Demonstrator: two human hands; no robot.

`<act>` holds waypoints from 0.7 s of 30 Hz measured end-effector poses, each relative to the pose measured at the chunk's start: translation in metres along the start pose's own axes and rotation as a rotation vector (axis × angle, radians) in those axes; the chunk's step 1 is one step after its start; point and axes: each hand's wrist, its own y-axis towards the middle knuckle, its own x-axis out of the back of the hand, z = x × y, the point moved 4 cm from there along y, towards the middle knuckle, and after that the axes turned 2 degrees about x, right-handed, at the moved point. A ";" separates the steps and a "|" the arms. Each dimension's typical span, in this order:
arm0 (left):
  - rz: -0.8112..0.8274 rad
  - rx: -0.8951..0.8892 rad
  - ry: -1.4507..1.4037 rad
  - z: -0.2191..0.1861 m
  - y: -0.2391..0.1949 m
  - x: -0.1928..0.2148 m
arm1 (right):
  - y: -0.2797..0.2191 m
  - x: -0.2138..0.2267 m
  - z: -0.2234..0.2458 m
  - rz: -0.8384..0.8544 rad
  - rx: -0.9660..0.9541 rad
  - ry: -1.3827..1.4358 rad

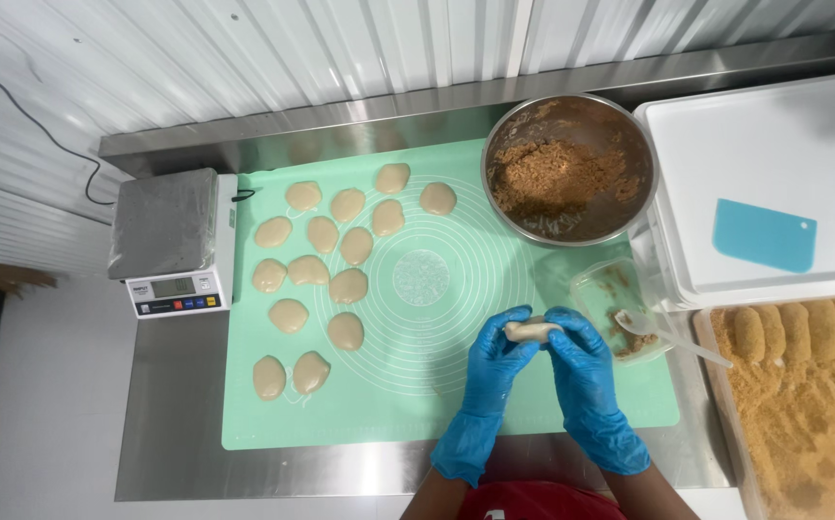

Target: The person fills pieces of dough with a mixture from a bowl using a spoon, rolls the filled dough into cylinders by hand, and coats them in breadcrumbs in a tray.

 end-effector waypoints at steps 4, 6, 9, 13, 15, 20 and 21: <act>-0.032 -0.034 0.001 -0.003 -0.004 0.009 | 0.000 -0.012 0.011 0.048 0.000 -0.129; 0.012 -0.114 -0.044 -0.010 -0.007 0.018 | 0.005 -0.013 0.008 0.109 -0.033 -0.300; 0.046 -0.024 0.015 -0.013 -0.009 0.043 | 0.015 -0.002 -0.012 0.211 -0.199 -0.415; -0.019 0.089 0.088 -0.006 -0.016 0.080 | 0.022 0.015 -0.057 0.269 -0.283 -0.412; -0.051 0.121 0.151 0.000 -0.017 0.093 | 0.024 0.024 -0.080 0.220 -0.335 -0.500; -0.111 -0.241 1.087 0.000 -0.028 0.114 | 0.014 0.016 -0.091 0.404 0.352 -1.250; -0.130 -0.305 1.216 0.000 -0.031 0.118 | 0.008 0.012 -0.089 0.430 0.513 -1.412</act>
